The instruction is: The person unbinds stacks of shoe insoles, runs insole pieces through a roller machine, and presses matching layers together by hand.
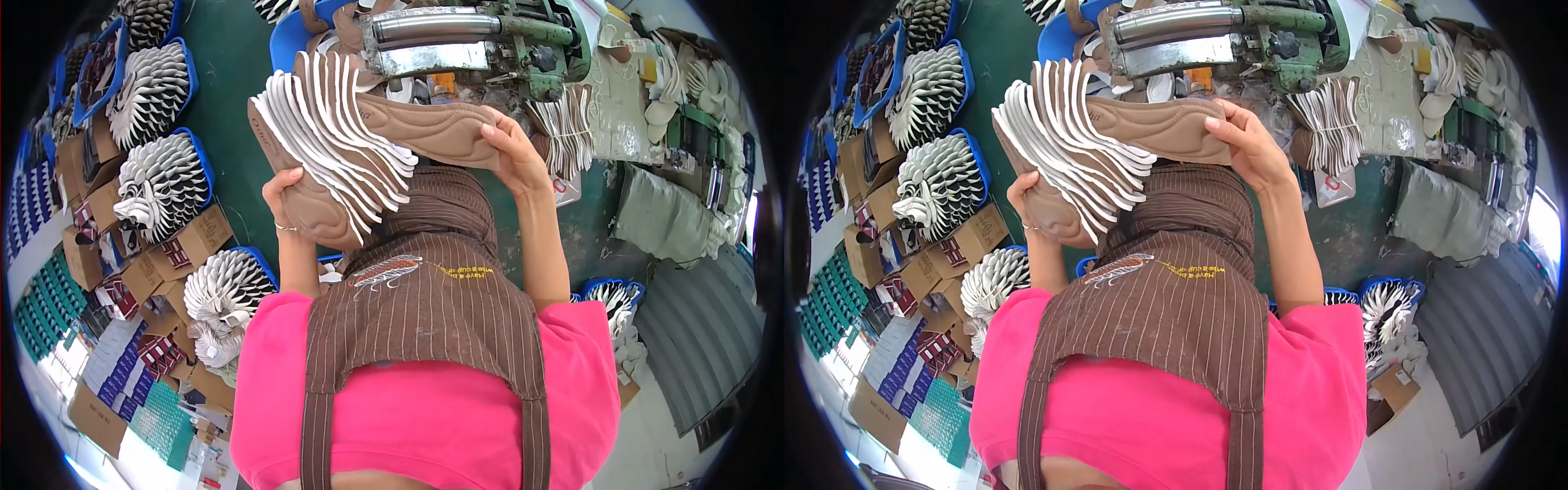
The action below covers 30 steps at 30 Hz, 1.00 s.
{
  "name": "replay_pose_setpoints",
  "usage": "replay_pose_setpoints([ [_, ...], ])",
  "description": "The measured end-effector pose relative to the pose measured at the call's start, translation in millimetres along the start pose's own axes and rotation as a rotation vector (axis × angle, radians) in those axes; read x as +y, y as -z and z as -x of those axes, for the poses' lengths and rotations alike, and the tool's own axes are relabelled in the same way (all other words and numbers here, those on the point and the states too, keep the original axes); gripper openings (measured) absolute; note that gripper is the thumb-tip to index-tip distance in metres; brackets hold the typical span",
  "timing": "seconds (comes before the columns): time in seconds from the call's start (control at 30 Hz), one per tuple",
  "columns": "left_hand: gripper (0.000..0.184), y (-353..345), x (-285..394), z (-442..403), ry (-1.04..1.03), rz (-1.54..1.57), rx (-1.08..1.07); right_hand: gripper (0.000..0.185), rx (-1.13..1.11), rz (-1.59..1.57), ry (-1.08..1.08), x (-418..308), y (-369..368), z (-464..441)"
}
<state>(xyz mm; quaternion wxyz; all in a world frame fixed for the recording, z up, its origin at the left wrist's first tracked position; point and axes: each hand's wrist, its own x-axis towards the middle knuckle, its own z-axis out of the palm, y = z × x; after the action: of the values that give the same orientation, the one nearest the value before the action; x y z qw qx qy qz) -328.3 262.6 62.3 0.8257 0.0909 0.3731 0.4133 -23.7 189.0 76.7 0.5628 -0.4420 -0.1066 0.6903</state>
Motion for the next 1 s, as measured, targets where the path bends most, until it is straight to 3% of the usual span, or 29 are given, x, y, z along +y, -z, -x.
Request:
replay_pose_setpoints([
  [0.1, 0.061, 0, 2, 3, -0.051, -0.012, 0.066, 0.018, 0.017, 0.172, -0.009, 4, 18, -4],
  [0.23, 0.064, 1, 10, 6, -0.075, -0.006, 0.051, 0.025, 0.126, 0.578, 0.079, 3, 2, 0],
  [0.33, 0.066, 9, 19, 7, -0.048, -0.025, -0.002, 0.024, 0.136, 0.805, 0.016, 1, -5, 1],
  [0.4, 0.067, 5, 24, 5, -0.016, -0.049, -0.077, 0.022, -0.073, 0.851, 0.128, 8, 1, -4],
  [0.47, 0.066, 2, 22, -2, -0.031, -0.153, 0.020, 0.023, -0.217, 0.765, -0.107, 7, 0, 0],
  [0.63, 0.061, -11, 24, -18, -0.010, -0.266, 0.001, 0.025, -0.012, 0.645, 0.060, 40, 39, -16],
  [0.7, 0.056, -3, 25, -23, -0.029, -0.364, 0.004, 0.024, 0.078, 0.469, -0.020, 61, 59, -21],
  [0.77, 0.058, 6, 25, -25, -0.028, -0.277, 0.002, 0.024, 0.144, 0.259, -0.025, 81, 74, -26],
  [0.87, 0.059, 18, 22, -22, -0.004, -0.192, 0.006, 0.026, 0.167, 0.186, -0.019, 99, 85, -33],
  [1.0, 0.058, 18, 8, -17, 0.107, -0.114, 0.025, 0.027, 0.272, 0.219, 0.056, 73, 47, -56],
])
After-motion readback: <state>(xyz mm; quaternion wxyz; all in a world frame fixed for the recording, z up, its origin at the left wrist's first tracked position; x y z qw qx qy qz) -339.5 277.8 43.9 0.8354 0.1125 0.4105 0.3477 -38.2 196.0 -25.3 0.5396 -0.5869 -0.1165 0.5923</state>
